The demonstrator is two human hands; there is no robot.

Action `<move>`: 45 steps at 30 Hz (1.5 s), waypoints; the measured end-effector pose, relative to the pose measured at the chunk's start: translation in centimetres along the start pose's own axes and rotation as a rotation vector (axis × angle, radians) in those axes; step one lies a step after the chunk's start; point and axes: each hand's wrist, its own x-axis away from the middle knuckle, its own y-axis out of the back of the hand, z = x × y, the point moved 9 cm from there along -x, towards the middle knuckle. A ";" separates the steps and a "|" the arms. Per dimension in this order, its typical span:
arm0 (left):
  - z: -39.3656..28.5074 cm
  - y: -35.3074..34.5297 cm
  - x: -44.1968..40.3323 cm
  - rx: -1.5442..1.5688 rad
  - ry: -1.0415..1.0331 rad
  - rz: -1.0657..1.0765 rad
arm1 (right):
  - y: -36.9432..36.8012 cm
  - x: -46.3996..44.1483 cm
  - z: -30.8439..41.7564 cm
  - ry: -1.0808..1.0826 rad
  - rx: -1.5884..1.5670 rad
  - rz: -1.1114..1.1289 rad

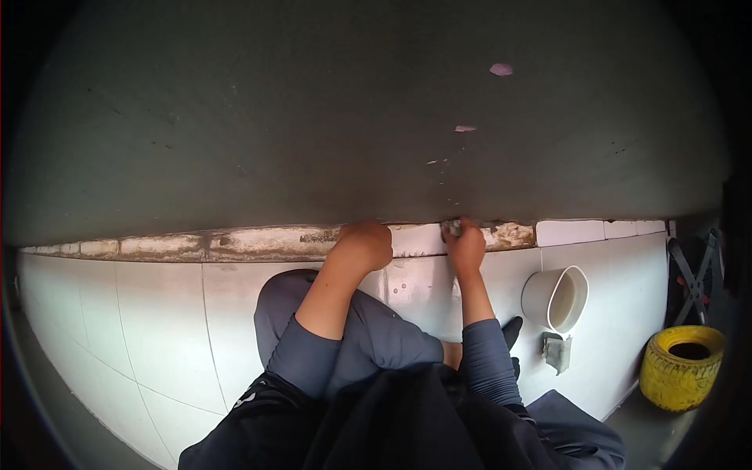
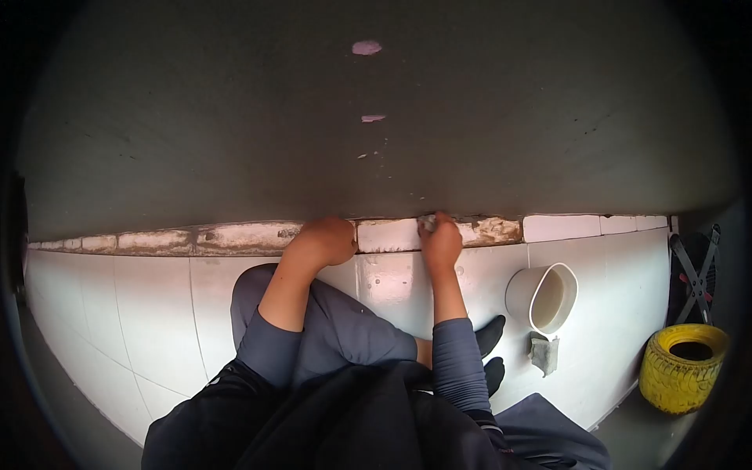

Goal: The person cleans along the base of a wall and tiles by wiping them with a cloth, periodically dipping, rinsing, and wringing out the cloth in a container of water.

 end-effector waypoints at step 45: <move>-1.6 0.4 -0.1 -0.019 -0.116 -0.067 | 1.2 -0.8 0.2 0.486 0.218 0.377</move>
